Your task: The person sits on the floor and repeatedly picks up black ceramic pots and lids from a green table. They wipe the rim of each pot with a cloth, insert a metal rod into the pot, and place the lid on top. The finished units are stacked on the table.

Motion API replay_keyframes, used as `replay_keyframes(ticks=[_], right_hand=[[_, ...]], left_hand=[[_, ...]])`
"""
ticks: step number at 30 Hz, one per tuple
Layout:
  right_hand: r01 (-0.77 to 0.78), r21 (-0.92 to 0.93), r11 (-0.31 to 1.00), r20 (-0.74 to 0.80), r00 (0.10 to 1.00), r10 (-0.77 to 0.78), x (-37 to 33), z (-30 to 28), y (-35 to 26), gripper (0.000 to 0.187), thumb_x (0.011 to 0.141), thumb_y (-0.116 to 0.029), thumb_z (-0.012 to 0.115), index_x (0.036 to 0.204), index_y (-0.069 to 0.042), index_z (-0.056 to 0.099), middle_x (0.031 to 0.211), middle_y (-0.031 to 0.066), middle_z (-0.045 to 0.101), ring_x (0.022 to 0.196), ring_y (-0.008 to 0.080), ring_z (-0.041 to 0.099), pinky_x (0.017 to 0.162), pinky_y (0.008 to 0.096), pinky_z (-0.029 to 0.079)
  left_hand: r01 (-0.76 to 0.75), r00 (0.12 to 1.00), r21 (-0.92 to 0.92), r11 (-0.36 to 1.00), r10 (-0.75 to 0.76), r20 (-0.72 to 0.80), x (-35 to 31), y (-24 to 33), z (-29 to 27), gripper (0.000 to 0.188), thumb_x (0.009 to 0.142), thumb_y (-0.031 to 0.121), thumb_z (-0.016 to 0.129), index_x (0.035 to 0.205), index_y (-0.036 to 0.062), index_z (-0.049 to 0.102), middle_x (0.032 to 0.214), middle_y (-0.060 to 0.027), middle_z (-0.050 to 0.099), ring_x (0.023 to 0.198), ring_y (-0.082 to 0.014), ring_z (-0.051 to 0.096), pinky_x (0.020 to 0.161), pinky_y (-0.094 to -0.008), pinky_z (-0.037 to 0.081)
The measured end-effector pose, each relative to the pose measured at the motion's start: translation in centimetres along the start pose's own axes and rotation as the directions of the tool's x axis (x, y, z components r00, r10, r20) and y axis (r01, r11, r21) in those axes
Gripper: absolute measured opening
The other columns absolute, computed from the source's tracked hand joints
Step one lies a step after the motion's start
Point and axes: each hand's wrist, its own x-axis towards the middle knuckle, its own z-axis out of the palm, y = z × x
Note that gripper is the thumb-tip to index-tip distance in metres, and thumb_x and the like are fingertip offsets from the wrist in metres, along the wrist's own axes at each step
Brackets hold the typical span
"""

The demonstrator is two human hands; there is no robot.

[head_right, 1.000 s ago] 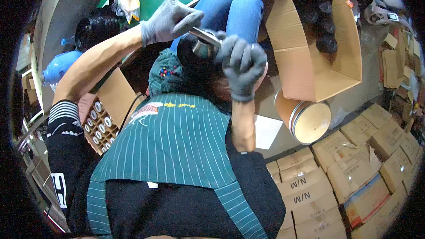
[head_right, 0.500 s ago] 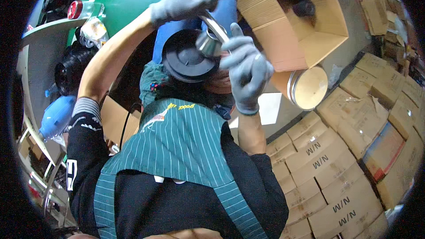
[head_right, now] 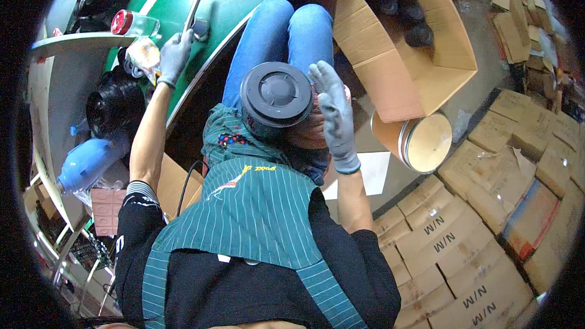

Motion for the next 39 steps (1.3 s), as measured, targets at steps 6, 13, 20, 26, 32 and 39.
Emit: replay_keyframes(ticks=[6, 13, 20, 26, 32, 39], right_hand=[[0.049, -0.025, 0.998, -0.092, 0.994, -0.051, 0.0, 0.0, -0.2, 0.069, 0.114, -0.037, 0.051, 0.166, 0.005, 0.034, 0.165, 0.0229, 0.047, 0.155, 0.0336, 0.045, 0.131, 0.0463, 0.029], [0.133, -0.253, 0.958, -0.186, 0.965, -0.183, 1.3, 0.5, 0.3, 0.047, 0.116, -0.025, 0.046, 0.146, 0.008, 0.061, 0.138, 0.0211, 0.072, 0.131, 0.0274, 0.068, 0.117, 0.0408, 0.049], [0.082, -0.222, 0.972, -0.236, 0.962, -0.135, 2.0, 0.6, 1.4, 0.039, 0.118, -0.015, 0.042, 0.138, 0.008, 0.066, 0.133, 0.0192, 0.075, 0.124, 0.0235, 0.072, 0.110, 0.0359, 0.054], [0.001, -0.187, 0.982, -0.219, 0.975, -0.042, 0.2, 1.5, 2.5, 0.036, 0.112, -0.005, 0.049, 0.143, 0.009, 0.063, 0.134, 0.0176, 0.073, 0.123, 0.0202, 0.070, 0.109, 0.0334, 0.054], [0.130, -0.429, 0.894, -0.034, 0.987, -0.160, -2.1, 2.5, 0.5, 0.030, 0.101, -0.003, 0.062, 0.129, 0.004, 0.072, 0.120, 0.0167, 0.076, 0.110, 0.0264, 0.072, 0.101, 0.0374, 0.055], [0.224, -0.519, 0.825, 0.033, 0.970, -0.242, -1.5, 2.6, 0.0, 0.031, 0.101, -0.005, 0.059, 0.127, 0.005, 0.072, 0.116, 0.0182, 0.075, 0.111, 0.0322, 0.071, 0.101, 0.0403, 0.054]], left_hand=[[-0.058, 0.998, 0.074, 0.996, 0.056, 0.020, -1.7, 0.9, 0.0, 0.055, 0.103, 0.058, 0.060, 0.101, 0.0053, 0.074, 0.096, -0.0253, 0.076, 0.095, -0.0469, 0.073, 0.085, -0.0545, 0.056], [-0.591, 0.760, 0.038, 0.806, 0.572, -0.308, -5.4, 6.5, -2.7, 0.040, 0.105, 0.029, 0.069, 0.133, 0.0008, 0.069, 0.125, -0.0212, 0.072, 0.114, -0.0371, 0.069, 0.102, -0.0458, 0.053], [-0.356, 0.811, -0.724, 0.590, 0.580, 0.074, -16.3, 15.4, -2.9, 0.049, 0.104, 0.016, 0.061, 0.150, -0.0028, 0.057, 0.153, -0.0215, 0.058, 0.146, -0.0341, 0.054, 0.126, -0.0437, 0.038], [-0.339, 0.812, -0.775, 0.534, 0.582, 0.047, -19.6, 15.1, -2.2, 0.058, 0.111, 0.031, 0.049, 0.157, -0.0038, 0.050, 0.164, -0.0254, 0.046, 0.154, -0.0369, 0.044, 0.129, -0.0470, 0.031], [-0.373, 0.801, -0.786, 0.493, 0.599, -0.004, -23.1, 10.8, -3.6, 0.083, 0.107, 0.050, 0.052, 0.164, -0.0088, 0.034, 0.162, -0.0282, 0.044, 0.150, -0.0394, 0.047, 0.127, -0.0489, 0.035], [-0.352, 0.819, -0.834, 0.424, 0.571, -0.055, -23.6, 10.4, -1.9, 0.089, 0.106, 0.052, 0.054, 0.166, -0.0085, 0.027, 0.164, -0.0269, 0.040, 0.151, -0.0383, 0.046, 0.126, -0.0496, 0.036]])
